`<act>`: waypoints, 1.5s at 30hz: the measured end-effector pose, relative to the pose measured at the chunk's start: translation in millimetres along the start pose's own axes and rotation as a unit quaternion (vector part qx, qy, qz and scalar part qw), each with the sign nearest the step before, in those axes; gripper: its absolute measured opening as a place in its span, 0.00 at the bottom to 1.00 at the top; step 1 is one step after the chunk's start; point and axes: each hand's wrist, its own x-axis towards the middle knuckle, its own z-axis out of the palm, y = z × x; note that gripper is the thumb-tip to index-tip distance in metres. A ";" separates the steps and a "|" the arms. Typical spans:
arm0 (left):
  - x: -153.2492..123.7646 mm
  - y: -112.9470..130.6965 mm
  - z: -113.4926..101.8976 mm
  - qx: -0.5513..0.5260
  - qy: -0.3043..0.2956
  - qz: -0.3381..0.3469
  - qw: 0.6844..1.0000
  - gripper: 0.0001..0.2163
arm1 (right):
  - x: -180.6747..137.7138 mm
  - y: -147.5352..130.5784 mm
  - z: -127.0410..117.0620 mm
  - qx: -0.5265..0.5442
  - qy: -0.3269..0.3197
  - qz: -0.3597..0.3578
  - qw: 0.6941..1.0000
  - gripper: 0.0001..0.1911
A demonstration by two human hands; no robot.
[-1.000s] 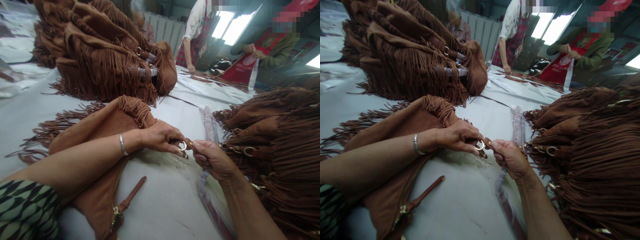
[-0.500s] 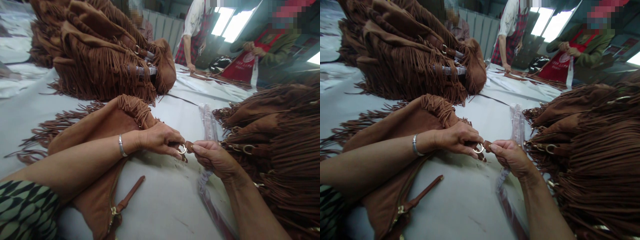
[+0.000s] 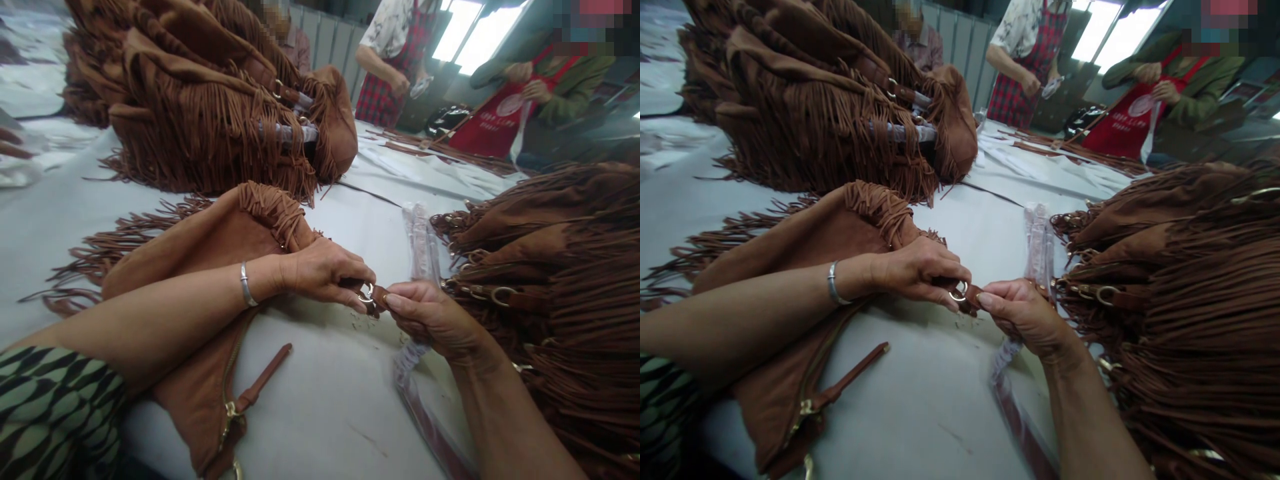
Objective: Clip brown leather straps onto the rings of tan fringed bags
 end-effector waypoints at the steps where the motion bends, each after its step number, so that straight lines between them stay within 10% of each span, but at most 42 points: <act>1: -0.3 -0.3 0.0 0.001 0.008 -0.003 1.000 0.17 | -0.7 -0.6 0.6 -0.009 0.002 -0.003 1.000 0.17; 32: 2.0 3.2 -7.1 0.226 0.002 -0.029 0.974 0.19 | -4.2 -14.1 18.6 -0.072 0.072 -0.064 0.993 0.18; 45: -1.2 6.1 -13.3 0.149 -0.011 -0.065 0.987 0.16 | -3.6 -10.7 33.8 -0.069 0.024 -0.038 0.997 0.21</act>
